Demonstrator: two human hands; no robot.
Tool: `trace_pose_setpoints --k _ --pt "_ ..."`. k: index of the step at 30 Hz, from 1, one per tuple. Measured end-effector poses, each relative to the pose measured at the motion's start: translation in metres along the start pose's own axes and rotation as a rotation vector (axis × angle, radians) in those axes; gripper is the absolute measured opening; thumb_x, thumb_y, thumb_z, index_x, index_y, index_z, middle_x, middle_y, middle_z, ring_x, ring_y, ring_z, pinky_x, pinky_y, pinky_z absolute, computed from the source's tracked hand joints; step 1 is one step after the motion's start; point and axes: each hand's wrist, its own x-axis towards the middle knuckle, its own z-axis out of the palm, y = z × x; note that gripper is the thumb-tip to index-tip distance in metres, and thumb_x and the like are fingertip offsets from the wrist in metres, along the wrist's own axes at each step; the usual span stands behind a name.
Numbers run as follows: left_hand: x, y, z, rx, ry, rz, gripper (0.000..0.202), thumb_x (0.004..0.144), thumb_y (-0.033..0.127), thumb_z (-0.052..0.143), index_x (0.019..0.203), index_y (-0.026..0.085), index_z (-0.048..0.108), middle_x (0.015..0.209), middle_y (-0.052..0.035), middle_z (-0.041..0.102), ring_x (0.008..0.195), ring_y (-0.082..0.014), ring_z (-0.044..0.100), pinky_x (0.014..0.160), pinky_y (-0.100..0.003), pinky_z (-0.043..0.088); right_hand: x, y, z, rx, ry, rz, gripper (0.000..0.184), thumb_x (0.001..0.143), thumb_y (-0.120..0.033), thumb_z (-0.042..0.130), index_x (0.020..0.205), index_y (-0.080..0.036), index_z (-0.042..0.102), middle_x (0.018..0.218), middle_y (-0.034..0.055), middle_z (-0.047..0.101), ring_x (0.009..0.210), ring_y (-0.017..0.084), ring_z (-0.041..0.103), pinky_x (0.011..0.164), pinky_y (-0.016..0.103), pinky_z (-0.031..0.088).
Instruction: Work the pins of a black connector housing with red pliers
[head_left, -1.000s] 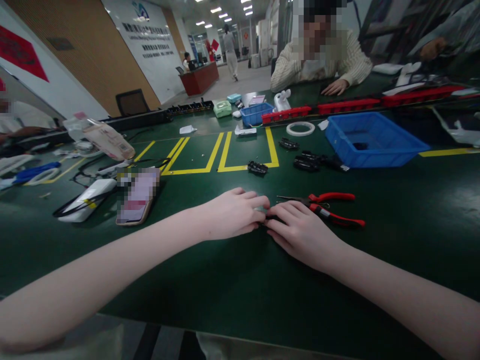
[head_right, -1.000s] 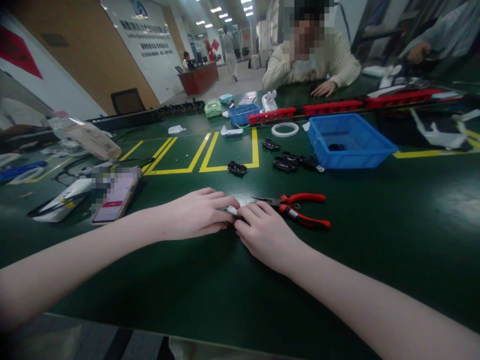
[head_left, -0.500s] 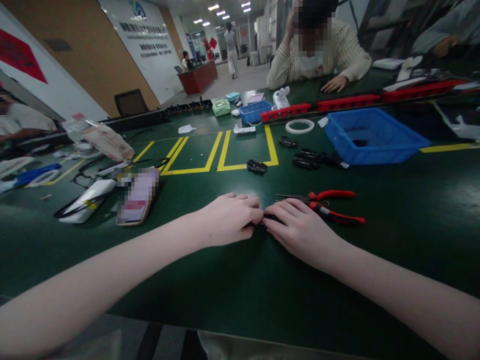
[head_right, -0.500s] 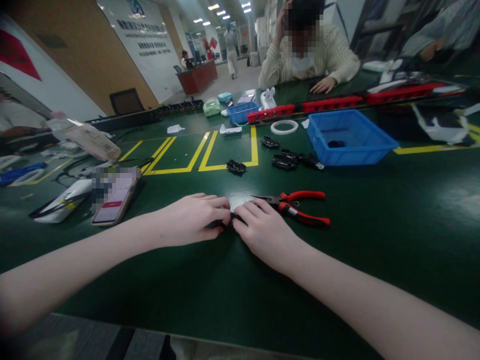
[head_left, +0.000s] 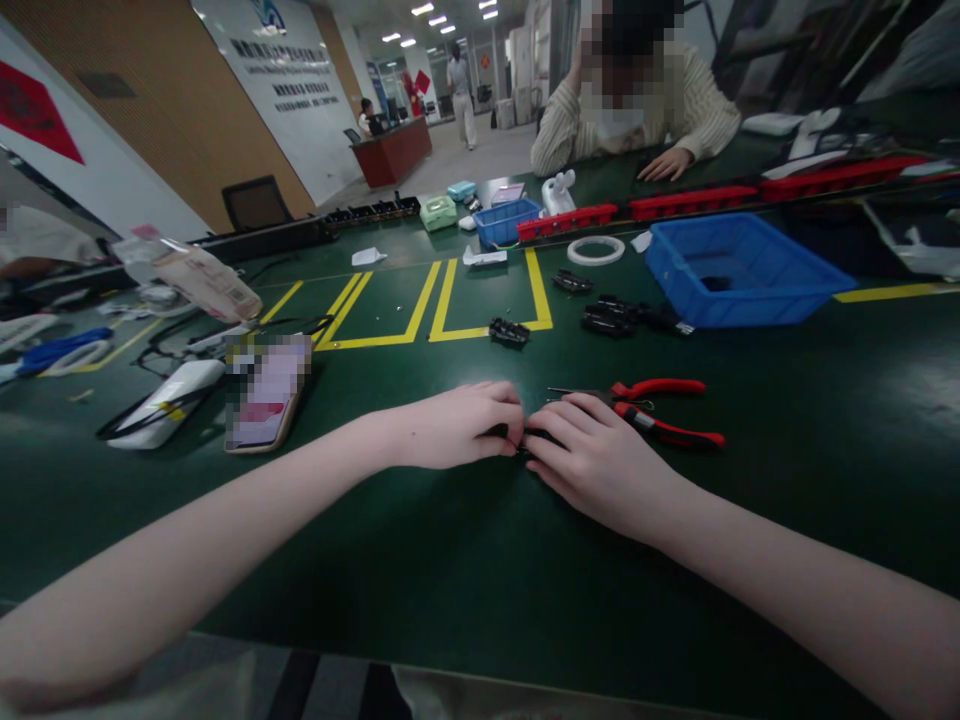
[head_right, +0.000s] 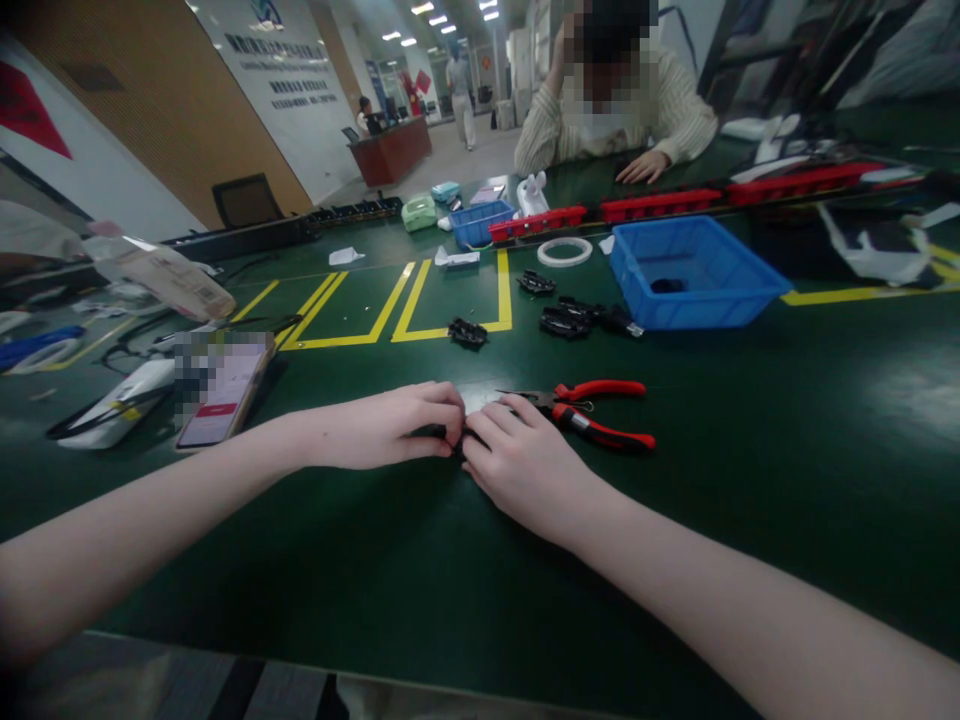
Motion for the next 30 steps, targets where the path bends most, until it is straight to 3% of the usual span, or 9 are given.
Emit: trace_pose_setpoints --k 4,8,13,19,25,30 --pt "-0.003 0.002 0.007 -0.245 0.237 0.055 0.007 0.089 0.020 0.054 0.086 0.015 0.058 0.099 -0.0024 0.054 0.095 -0.0134 0.053 0.086 -0.027 0.042 0.000 0.002 -0.011 -0.032 0.188 0.034 0.017 0.086 -0.028 0.054 0.091 -0.016 0.065 0.097 0.0082 0.068 0.095 0.021 0.060 0.091 0.041 0.043" --pt "-0.004 0.006 0.012 -0.477 0.341 0.025 0.010 0.089 0.024 0.055 0.088 0.015 0.058 0.083 0.0022 0.060 0.080 -0.0105 0.057 0.076 -0.024 0.045 0.001 0.004 -0.017 0.069 0.310 0.075 0.008 0.084 -0.020 0.056 0.088 -0.020 0.063 0.087 0.0025 0.070 0.083 0.015 0.063 0.084 0.036 0.046" --pt "-0.005 0.000 0.019 -0.695 0.357 0.011 0.009 0.083 0.022 0.061 0.085 0.013 0.060 0.081 0.0004 0.064 0.077 -0.0110 0.060 0.073 -0.025 0.047 0.005 0.003 -0.016 0.310 0.295 0.181 0.011 0.086 -0.018 0.053 0.092 -0.020 0.062 0.086 0.0032 0.069 0.080 0.014 0.063 0.074 0.031 0.049" --pt "-0.008 -0.010 0.033 -0.819 0.399 0.020 0.013 0.080 0.018 0.065 0.086 0.013 0.055 0.080 0.0006 0.063 0.074 -0.0102 0.060 0.071 -0.025 0.049 0.009 0.003 -0.007 0.490 0.185 0.174 0.010 0.086 -0.016 0.053 0.094 -0.020 0.059 0.088 0.0040 0.067 0.082 0.015 0.062 0.070 0.029 0.050" --pt "-0.012 -0.008 0.040 -0.662 0.476 0.046 0.023 0.085 0.020 0.061 0.105 0.014 0.053 0.100 -0.0045 0.062 0.090 -0.0130 0.060 0.085 -0.030 0.048 0.008 0.004 -0.005 0.415 0.131 0.183 0.009 0.088 -0.015 0.050 0.090 -0.022 0.055 0.085 0.0030 0.065 0.082 0.016 0.061 0.074 0.031 0.048" --pt "-0.017 -0.007 0.050 -0.191 0.501 -0.097 0.066 0.068 0.044 0.077 0.120 0.014 0.049 0.114 -0.0094 0.054 0.104 -0.0238 0.052 0.089 -0.039 0.045 0.004 0.014 -0.005 0.283 0.091 0.134 0.006 0.087 -0.016 0.050 0.090 -0.021 0.052 0.084 0.0030 0.064 0.082 0.016 0.058 0.076 0.034 0.045"
